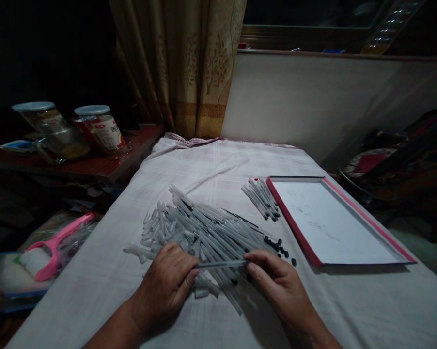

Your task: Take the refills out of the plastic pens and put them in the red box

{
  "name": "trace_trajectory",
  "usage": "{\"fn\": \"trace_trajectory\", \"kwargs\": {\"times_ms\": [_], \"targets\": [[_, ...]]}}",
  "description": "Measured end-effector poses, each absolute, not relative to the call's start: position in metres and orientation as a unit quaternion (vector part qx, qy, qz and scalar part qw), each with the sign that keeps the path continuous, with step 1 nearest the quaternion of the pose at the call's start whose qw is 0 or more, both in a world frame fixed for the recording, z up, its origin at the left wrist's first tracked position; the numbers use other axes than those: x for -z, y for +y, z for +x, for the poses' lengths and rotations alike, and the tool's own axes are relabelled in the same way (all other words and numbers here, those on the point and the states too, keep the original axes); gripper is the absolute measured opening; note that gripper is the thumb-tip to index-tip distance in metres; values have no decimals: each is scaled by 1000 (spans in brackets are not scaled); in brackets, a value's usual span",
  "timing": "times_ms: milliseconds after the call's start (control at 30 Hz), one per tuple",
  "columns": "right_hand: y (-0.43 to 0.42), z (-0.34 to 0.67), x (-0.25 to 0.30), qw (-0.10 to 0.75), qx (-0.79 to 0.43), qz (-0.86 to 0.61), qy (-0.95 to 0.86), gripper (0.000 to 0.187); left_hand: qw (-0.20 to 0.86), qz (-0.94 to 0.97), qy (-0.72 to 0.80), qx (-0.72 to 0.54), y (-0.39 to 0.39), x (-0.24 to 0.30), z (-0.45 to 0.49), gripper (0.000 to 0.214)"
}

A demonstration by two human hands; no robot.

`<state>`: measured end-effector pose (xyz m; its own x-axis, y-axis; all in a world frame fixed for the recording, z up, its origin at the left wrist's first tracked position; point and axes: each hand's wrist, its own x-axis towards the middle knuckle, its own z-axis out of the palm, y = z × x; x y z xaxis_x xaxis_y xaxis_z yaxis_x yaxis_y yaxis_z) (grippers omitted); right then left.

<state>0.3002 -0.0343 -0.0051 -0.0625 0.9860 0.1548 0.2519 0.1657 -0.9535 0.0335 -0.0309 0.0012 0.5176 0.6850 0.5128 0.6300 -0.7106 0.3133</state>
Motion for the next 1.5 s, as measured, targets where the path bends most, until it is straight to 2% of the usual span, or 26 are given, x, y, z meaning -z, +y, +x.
{"fn": "trace_trajectory", "kwargs": {"times_ms": [233, 367, 600, 800, 967, 1067, 1233, 1367, 1500], "targets": [[-32, 300, 10, 435, -423, -538, -585, 28, 41, 870, 383, -309, -30, -2, 33, 18], [-33, 301, 11, 426, -423, -532, -598, 24, 48, 869, 387, -304, -31, -3, 33, 18], [-32, 300, 8, 416, -458, -521, -588, 27, 45, 874, 378, -303, -31, -3, 33, 17], [-32, 304, 3, 450, -370, -480, -656, 11, 61, 878, 371, -297, -30, -4, 31, 21], [-34, 306, -4, 491, -316, -426, -691, 11, 83, 889, 344, -292, -30, -6, 29, 24], [-33, 304, -1, 490, -328, -468, -658, 11, 65, 882, 354, -305, -30, -6, 29, 20], [-32, 300, 5, 461, -377, -540, -595, 27, 20, 863, 378, -336, -29, -6, 32, 21], [-32, 301, 0, 485, -374, -543, -575, 22, -2, 846, 402, -350, -27, -6, 30, 23], [-24, 324, -4, 506, -333, -592, -532, 25, -17, 832, 419, -362, -25, -4, 24, 27]]}}
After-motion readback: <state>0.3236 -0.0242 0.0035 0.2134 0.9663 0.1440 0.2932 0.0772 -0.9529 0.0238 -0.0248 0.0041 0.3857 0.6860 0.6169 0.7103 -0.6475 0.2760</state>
